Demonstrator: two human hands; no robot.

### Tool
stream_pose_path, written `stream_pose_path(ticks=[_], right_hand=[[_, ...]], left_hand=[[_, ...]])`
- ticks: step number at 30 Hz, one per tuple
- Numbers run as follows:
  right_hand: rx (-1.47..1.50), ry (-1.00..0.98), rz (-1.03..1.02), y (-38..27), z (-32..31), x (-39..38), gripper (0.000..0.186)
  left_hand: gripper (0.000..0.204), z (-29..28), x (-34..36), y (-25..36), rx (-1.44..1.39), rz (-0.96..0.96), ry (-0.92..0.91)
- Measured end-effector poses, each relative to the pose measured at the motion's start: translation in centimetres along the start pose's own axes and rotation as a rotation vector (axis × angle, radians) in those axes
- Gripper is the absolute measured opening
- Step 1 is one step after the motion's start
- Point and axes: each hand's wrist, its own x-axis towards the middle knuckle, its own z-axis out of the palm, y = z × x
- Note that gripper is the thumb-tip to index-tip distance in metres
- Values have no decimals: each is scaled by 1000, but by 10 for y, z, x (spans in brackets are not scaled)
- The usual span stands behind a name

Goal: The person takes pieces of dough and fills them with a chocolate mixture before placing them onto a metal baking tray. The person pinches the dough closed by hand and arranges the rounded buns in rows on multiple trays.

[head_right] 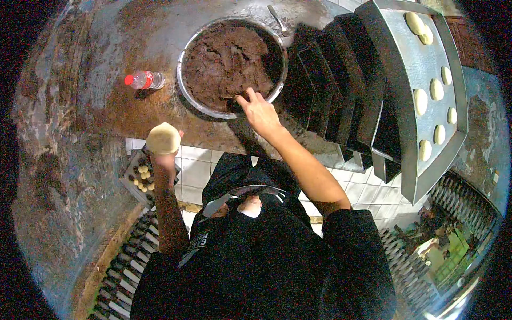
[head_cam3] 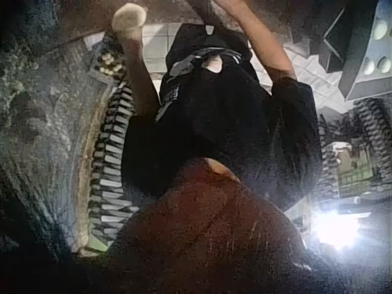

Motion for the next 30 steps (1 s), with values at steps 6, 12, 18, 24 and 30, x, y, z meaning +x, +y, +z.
stream_pose_path(ticks=[6,12,18,24,30], right_hand=[[-73,-90,-9,-6,17,14,33],[101,-268,71,13,10,24,41],[755,-165,-102,3,-58,-3,25],[418,191,-182,-53,-134,-59,46],[394,373,-160,-22,-96,-107,64]], left_hand=[[46,-4,0,14,60,-26,-52],[54,11,-1,37,29,62,-28],[47,41,9,52,194,103,-227],[40,96,0,116,62,173,-315],[30,121,4,128,132,325,-270]])
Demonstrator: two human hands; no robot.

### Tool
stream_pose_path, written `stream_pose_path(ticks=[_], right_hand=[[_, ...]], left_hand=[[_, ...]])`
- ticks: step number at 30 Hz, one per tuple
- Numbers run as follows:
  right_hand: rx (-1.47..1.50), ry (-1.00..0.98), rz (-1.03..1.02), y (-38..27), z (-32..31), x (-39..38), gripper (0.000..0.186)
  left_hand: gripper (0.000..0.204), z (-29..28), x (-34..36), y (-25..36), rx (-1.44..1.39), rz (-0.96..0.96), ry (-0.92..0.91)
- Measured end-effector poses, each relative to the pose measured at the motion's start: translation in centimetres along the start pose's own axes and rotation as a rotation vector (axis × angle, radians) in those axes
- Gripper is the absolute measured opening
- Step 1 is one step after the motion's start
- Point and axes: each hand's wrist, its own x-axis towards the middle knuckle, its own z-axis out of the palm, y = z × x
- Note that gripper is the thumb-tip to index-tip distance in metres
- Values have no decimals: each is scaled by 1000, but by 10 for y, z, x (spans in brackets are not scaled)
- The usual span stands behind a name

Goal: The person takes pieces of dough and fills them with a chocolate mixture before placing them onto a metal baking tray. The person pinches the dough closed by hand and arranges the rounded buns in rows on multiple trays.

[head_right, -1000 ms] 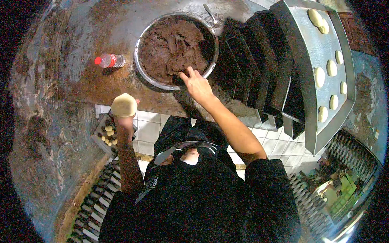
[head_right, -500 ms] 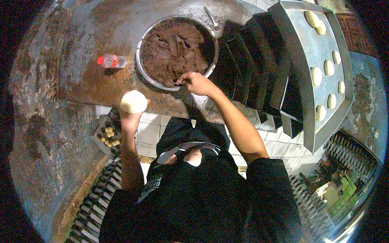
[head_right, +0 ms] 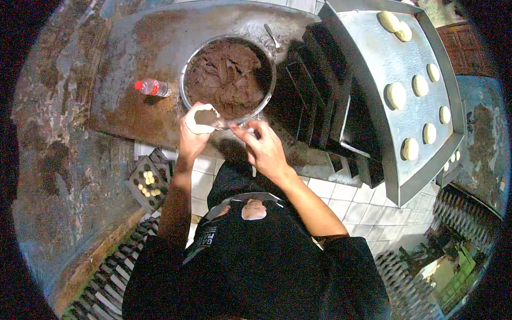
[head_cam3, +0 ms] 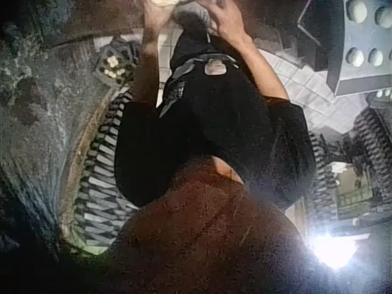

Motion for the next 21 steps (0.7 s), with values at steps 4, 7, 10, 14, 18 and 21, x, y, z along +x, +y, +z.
stream_pose_path(ticks=[4,7,10,14,18,21], right_hand=[[153,-36,368,77,31,-84,35],[-141,-379,542,156,51,-154,52],[155,-347,483,120,19,-112,71],[437,-180,94,-3,-67,-5,96],[287,-208,-25,-23,-87,13,94],[404,-169,22,-19,-91,14,57]], left_hand=[[26,6,-1,1,-14,-155,-9],[30,17,1,15,-37,-109,-178],[33,22,-11,20,-77,-69,-306],[39,33,-18,38,-106,-96,-621],[49,39,-16,46,-112,-141,-825],[50,36,-12,67,-129,-144,-856]])
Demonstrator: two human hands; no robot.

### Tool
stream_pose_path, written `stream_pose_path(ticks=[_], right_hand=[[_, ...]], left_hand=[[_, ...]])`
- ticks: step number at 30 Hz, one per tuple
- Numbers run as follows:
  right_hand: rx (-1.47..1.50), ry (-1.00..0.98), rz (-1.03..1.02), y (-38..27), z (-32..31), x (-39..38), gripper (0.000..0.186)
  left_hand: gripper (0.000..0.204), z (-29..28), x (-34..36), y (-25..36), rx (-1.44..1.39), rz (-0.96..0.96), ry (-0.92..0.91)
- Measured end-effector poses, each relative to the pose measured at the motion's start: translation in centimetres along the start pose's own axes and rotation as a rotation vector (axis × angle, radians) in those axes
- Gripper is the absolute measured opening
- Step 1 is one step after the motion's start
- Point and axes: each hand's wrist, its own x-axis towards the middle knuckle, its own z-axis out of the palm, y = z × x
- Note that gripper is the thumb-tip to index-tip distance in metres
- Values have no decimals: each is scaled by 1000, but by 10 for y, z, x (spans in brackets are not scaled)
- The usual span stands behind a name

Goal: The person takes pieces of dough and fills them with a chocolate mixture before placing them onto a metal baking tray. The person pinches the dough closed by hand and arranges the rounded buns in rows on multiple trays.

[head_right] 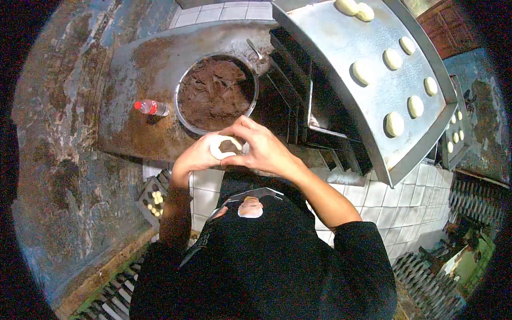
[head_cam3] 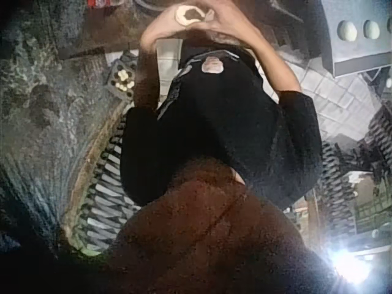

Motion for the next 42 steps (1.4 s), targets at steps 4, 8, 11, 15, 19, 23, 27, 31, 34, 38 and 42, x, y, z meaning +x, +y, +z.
stream_pose_path(ticks=[4,8,11,15,19,23,27,31,34,38,42], right_hand=[[73,142,71,-4,-3,-11,28],[115,176,154,-1,-9,-19,35],[-8,215,145,-28,-22,-23,67],[-313,39,-11,-46,-26,-19,105],[-334,8,-38,-44,-28,-7,89],[-249,-19,-104,-42,-34,-1,63],[-112,112,-97,-37,-31,0,35],[-10,126,-47,-39,-29,0,21],[18,107,-16,-35,-29,-1,29],[-187,49,-112,-54,-35,-6,84],[-338,-55,-219,-52,-24,0,80]], left_hand=[[56,11,-12,11,-181,87,94],[48,27,-12,12,-413,86,222],[40,37,-6,8,-420,72,295],[37,49,4,12,-574,138,379],[35,44,3,12,-594,147,296],[40,33,-10,20,-754,74,256],[47,35,-22,29,-890,137,240],[40,49,-19,29,-418,265,482],[36,49,-19,27,-468,217,539],[37,51,-21,27,-611,163,521],[39,49,-21,23,-704,189,472]])
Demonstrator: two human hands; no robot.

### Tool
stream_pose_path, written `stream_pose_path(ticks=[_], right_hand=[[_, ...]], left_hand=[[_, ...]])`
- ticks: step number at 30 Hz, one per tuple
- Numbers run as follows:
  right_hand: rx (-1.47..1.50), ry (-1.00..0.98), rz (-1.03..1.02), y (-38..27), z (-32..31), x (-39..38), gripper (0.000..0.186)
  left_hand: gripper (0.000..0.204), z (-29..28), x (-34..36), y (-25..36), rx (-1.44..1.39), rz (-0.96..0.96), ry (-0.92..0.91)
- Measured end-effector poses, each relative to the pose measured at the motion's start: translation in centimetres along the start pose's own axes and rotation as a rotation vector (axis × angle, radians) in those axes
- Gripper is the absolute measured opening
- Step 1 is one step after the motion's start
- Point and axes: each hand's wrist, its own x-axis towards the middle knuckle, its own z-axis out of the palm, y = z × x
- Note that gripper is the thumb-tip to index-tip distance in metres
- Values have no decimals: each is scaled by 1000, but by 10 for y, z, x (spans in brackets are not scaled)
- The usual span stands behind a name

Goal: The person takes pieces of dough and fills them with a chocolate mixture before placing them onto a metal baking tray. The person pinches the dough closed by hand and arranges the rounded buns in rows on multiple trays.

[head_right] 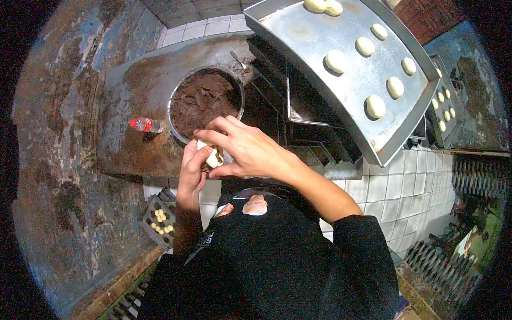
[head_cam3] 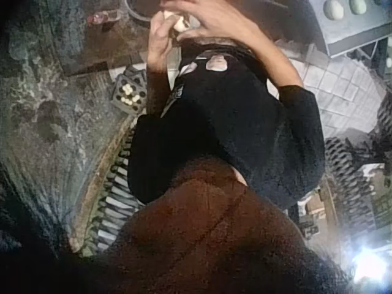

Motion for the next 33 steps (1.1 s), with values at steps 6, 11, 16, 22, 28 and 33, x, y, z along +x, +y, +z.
stream_pose_path(ticks=[6,11,16,22,28,33], right_hand=[[266,160,80,14,3,0,37],[587,238,406,1,2,1,21],[264,223,191,-11,-8,1,64],[117,240,11,6,0,3,48],[987,348,488,9,13,0,27],[1644,264,527,7,41,-8,34]], left_hand=[[39,-12,1,16,-271,-133,-111],[37,13,1,18,280,279,-10],[37,15,3,18,54,42,50],[39,20,3,33,-154,-147,-4],[43,40,0,51,-74,51,79],[37,44,15,69,515,476,120]])
